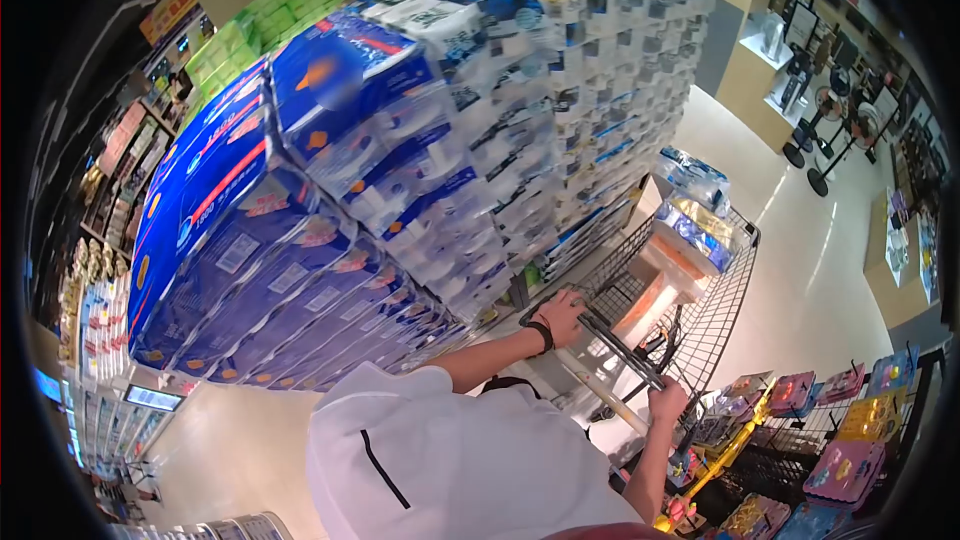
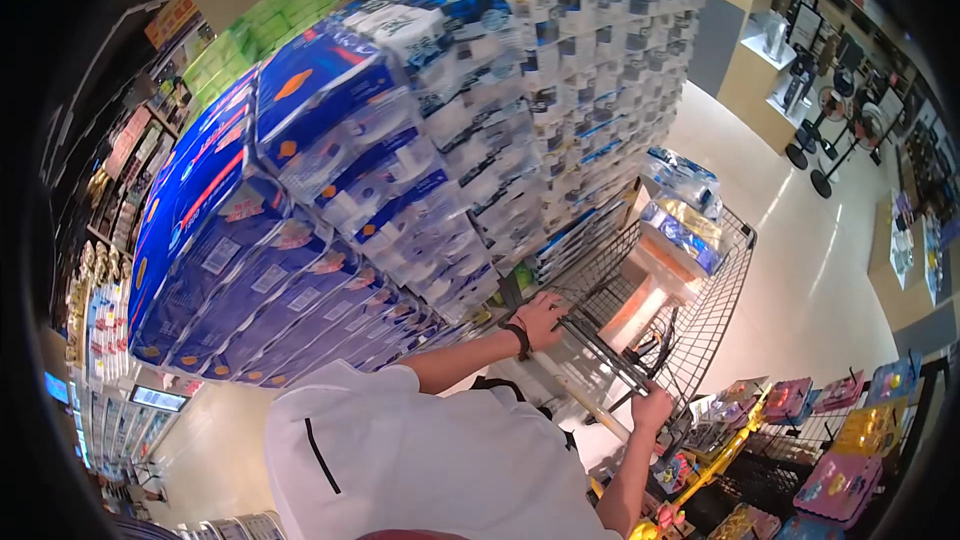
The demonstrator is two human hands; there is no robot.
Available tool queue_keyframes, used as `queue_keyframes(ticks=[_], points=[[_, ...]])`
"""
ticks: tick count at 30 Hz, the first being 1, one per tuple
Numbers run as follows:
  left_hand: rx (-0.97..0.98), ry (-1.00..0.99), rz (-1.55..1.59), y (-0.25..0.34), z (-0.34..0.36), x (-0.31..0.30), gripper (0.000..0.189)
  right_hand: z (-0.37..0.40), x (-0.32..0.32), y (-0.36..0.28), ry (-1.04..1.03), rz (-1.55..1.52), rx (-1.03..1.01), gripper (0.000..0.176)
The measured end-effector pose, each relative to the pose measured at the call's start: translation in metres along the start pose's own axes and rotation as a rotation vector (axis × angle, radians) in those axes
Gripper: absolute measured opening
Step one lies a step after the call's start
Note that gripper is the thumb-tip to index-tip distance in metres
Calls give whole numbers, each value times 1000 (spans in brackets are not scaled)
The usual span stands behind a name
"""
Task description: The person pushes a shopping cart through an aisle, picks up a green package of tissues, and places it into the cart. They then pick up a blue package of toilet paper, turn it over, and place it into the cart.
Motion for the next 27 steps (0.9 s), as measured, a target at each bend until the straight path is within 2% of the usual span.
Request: queue_keyframes(ticks=[1,5,14,17,20,24,27], points=[[32,91,14,4,-7,-1,37,-8,-1,3,5,-42,-5,40],[22,-185,-23,4,-44,36,36,-32,-12,10,28,-62,-20,40],[-11,-352,-111,23,-113,49,41,-95,-33,11,17,-92,-4,38],[-4,-306,-132,24,-136,60,41,-120,-37,14,16,-94,-3,36],[-15,-301,-162,26,-160,69,37,-146,-45,18,-34,-75,51,41],[-58,-278,-155,36,-194,72,31,-187,-51,30,34,-97,-7,41],[-80,-275,-149,42,-221,81,29,-218,-58,36,8,-92,0,43]])
Point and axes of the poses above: each hand's wrist, its own z-axis away from the middle knuckle, its own x-axis out of the palm, y = z × x, the point moved 10 cm from there along -z, towards the middle knuckle, and after that the axes turned 7 degrees about -z, right-handed, at the moved point
